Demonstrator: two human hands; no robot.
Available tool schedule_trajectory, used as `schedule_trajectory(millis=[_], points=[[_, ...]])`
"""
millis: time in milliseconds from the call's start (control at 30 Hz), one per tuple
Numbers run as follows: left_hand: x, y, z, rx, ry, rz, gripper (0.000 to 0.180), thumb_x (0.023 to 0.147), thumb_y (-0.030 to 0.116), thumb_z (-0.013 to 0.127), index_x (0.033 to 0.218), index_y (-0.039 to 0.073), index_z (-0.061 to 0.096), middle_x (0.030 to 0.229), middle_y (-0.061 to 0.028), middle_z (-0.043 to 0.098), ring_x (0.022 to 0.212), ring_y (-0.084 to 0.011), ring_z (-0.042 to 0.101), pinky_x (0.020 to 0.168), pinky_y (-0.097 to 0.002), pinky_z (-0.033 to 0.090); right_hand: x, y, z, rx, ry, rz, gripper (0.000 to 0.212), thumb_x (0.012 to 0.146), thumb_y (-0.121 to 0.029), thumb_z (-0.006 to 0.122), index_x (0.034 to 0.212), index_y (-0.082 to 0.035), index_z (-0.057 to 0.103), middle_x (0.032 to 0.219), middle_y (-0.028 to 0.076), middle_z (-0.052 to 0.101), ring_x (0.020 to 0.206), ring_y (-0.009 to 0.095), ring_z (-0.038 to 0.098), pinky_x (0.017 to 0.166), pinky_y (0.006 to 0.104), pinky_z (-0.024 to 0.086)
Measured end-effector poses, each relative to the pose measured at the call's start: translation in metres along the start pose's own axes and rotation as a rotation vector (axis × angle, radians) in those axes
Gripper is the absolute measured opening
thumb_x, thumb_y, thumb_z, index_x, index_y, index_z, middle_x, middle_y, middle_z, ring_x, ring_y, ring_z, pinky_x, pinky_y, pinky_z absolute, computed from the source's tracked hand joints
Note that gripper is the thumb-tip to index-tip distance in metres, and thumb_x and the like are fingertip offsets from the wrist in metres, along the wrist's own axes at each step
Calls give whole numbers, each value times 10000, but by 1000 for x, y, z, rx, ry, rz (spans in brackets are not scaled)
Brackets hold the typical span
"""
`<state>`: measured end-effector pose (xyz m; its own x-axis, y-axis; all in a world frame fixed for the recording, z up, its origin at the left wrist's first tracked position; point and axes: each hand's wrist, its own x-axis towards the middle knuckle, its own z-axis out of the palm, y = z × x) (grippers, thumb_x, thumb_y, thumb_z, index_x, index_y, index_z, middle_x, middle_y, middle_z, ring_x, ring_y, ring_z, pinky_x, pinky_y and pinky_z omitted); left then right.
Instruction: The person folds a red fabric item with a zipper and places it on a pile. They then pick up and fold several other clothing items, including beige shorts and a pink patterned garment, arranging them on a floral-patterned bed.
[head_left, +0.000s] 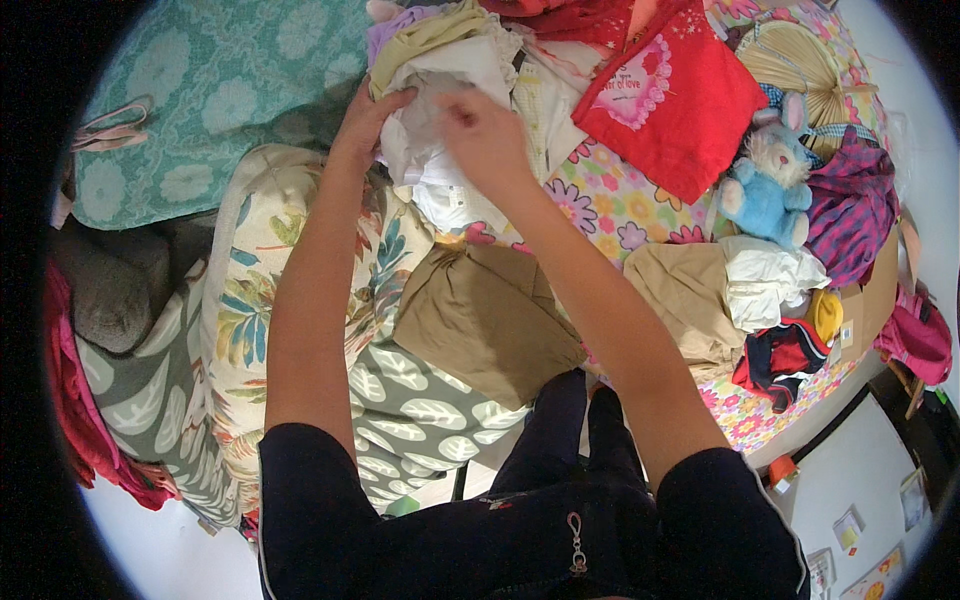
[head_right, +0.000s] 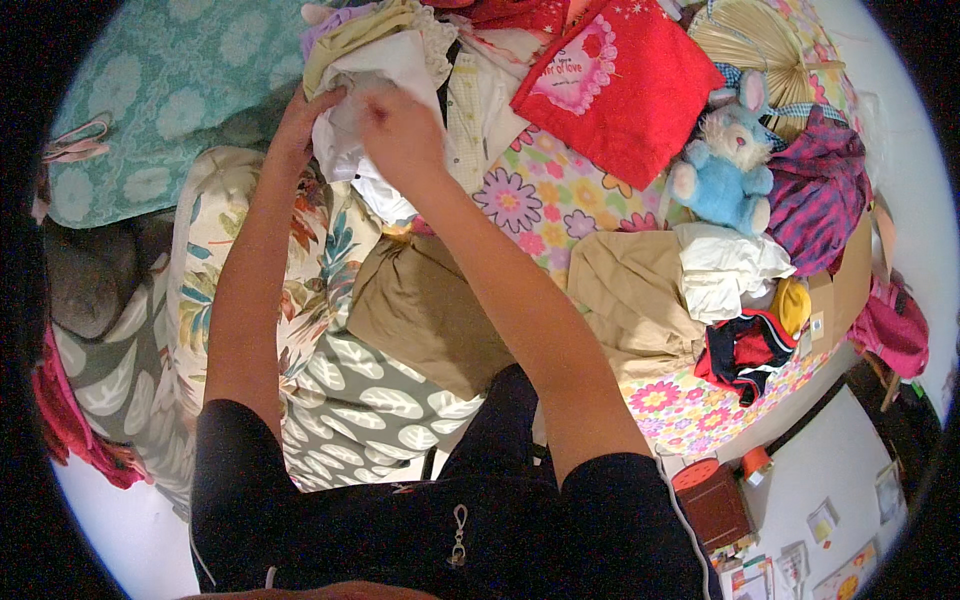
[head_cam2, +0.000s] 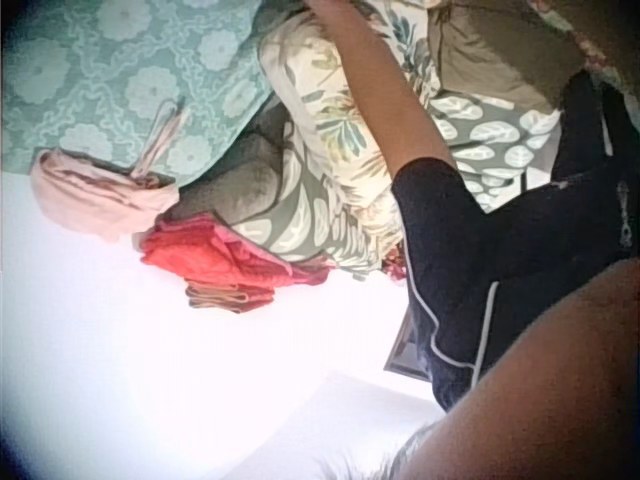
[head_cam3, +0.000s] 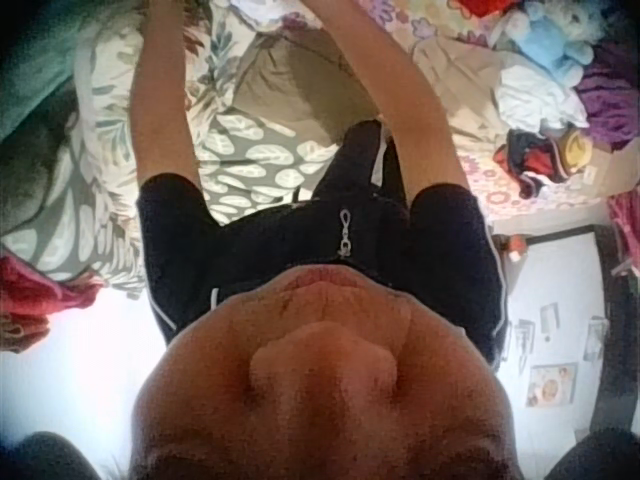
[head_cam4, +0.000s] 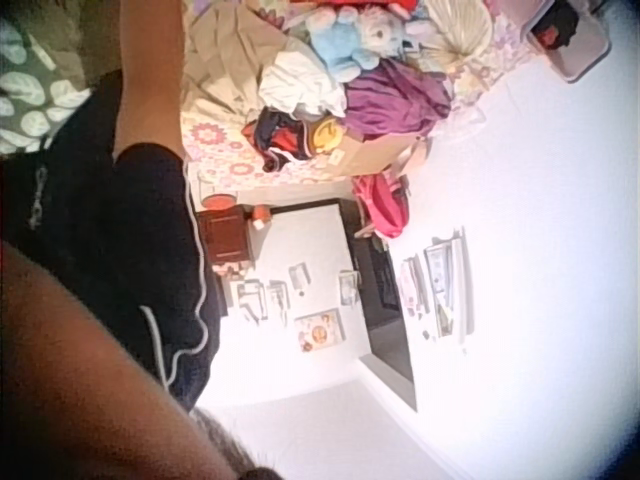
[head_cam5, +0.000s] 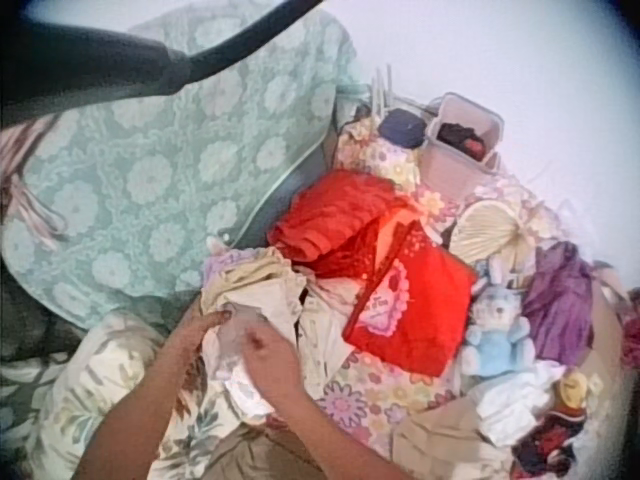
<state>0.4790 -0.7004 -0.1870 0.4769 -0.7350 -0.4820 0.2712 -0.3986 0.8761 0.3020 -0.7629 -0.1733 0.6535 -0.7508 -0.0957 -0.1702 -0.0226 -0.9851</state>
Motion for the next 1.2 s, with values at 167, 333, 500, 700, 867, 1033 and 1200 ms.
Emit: schedule_trajectory(millis=[167, 333, 500, 700, 867, 1033, 1200], points=[[13, -13, -20, -199, -78, -109, 600, 742, 206, 648, 1249, 64, 360, 1119, -90, 517, 961, -201, 533, 832, -319, 424, -6, 56, -24, -83, 364, 71, 503, 784, -266, 536, 1187, 5, 406, 1166, 197, 456, 1069, 325, 440, 897, 387, 350], [3, -2, -13, -299, -56, -191, 590, 775, 243, 620, 1269, 85, 338, 1153, -90, 492, 1025, -204, 497, 854, -323, 415, -16, 10, 62, -90, -83, 23, 614, 842, -370, 456, 1313, -32, 255, 1307, 304, 250, 1243, 424, 201, 1030, 417, 180], [-9, 9, -9, 36, -90, 20, 580, 787, 277, 606, 1258, 64, 343, 1148, -97, 491, 1042, -211, 484, 849, -338, 422, -3, 1, 70, 91, -63, 12, 639, 789, -380, 537, 1266, -17, 314, 1298, 303, 230, 1206, 457, 216, 992, 420, 238], [2, 3, -2, 81, 3, 24, 532, 721, 212, 641, 1176, 28, 438, 1044, -98, 555, 904, -207, 559, 765, -324, 460, -13, 38, 37, 722, -171, 272, 360, 779, -242, 598, 1060, -25, 538, 1145, 158, 490, 999, 223, 494, 852, 321, 392], [22, -5, -20, 67, 18, 4, 457, 697, 152, 610, 1120, 18, 500, 973, -89, 593, 844, -194, 589, 724, -299, 473, -8, 67, 13, 936, 388, 554, 295, 827, -185, 518, 1087, -47, 489, 1005, 21, 528, 925, 132, 498, 776, 280, 389], [28, -11, -28, -31, 14, -42, 445, 716, 175, 584, 1122, 15, 503, 989, -92, 595, 850, -201, 596, 729, -302, 475, 12, 59, 31, 888, 196, 461, 424, 797, -200, 539, 1178, -64, 412, 1037, 79, 520, 949, 192, 503, 790, 317, 405], [19, -11, -46, -228, -48, -106, 467, 727, 228, 590, 1127, 6, 498, 985, -110, 593, 834, -215, 597, 729, -305, 476, 27, 39, 62, -125, 69, 154, 744, 674, -208, 606, 1318, -98, 251, 1087, 221, 403, 949, 388, 476, 805, 431, 418]])
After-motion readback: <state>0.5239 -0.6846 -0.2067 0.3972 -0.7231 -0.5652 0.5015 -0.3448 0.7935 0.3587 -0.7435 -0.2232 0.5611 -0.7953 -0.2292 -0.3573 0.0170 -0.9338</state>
